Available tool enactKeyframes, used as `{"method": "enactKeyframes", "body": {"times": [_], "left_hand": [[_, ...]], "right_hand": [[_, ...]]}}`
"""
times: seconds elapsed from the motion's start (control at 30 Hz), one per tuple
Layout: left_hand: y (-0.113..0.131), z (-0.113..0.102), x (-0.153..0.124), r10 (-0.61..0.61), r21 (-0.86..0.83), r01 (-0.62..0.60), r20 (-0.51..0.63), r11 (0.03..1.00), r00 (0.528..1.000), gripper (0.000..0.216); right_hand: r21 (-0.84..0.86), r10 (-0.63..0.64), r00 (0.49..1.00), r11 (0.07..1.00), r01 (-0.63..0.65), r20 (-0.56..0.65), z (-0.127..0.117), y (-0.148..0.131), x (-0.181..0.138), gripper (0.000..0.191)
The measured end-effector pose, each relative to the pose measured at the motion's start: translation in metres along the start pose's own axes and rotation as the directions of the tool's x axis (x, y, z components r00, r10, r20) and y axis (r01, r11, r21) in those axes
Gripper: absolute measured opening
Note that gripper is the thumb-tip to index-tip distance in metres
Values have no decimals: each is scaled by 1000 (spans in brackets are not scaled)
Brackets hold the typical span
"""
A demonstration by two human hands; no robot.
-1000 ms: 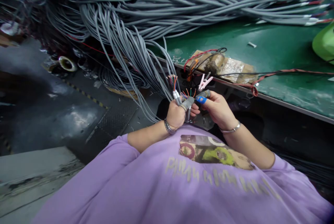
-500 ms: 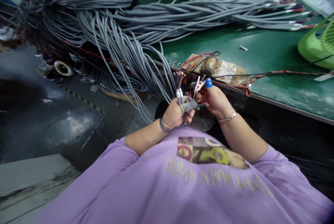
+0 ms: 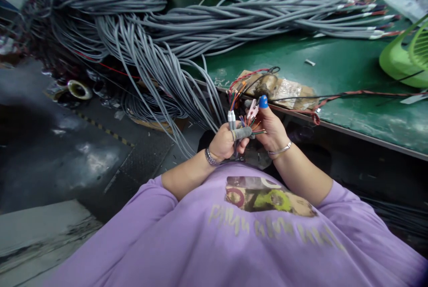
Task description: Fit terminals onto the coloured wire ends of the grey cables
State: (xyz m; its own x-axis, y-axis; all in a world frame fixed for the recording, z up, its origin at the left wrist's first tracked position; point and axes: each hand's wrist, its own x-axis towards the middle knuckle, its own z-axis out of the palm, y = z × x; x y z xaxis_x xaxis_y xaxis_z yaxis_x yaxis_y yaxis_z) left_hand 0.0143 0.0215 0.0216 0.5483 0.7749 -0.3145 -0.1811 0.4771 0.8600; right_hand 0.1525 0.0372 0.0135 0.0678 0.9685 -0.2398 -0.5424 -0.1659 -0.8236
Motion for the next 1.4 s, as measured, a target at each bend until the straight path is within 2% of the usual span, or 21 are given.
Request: {"method": "enactKeyframes", "body": {"times": [0.1, 0.4, 0.53, 0.67, 0.77, 0.93, 1.13, 1.4], "left_hand": [[-2, 0, 1, -4, 2, 4, 1, 1000, 1000, 49], [-2, -1, -11, -26, 23, 27, -34, 999, 999, 49], [-4, 3, -18, 3, 11, -2, -67, 1000, 998, 47], [-2, 11, -19, 57, -21, -60, -138, 998, 989, 47], [0, 15, -16, 61, -33, -69, -193, 997, 979, 48], [3, 18, -12, 34, -45, -44, -205, 998, 978, 50], [-1, 18, -8, 25, -51, -36, -204, 998, 979, 48], [-2, 16, -16, 37, -85, -55, -193, 995, 980, 46]], "right_hand": [[8, -12, 1000, 1000, 12, -5, 1, 2, 0, 63], [-14, 63, 995, 998, -62, 78, -6, -4, -7, 69], [52, 103, 991, 993, -107, 87, -7, -7, -12, 59], [60, 45, 997, 997, -48, 56, -5, -5, -13, 48], [33, 16, 999, 999, -17, 30, -4, -2, -11, 52], [-48, -11, 1000, 999, 12, 9, -4, 0, -2, 62], [-3, -37, 999, 999, 37, -4, -2, 2, 2, 59], [-7, 37, 997, 999, -37, 66, -5, -2, -8, 64]]}}
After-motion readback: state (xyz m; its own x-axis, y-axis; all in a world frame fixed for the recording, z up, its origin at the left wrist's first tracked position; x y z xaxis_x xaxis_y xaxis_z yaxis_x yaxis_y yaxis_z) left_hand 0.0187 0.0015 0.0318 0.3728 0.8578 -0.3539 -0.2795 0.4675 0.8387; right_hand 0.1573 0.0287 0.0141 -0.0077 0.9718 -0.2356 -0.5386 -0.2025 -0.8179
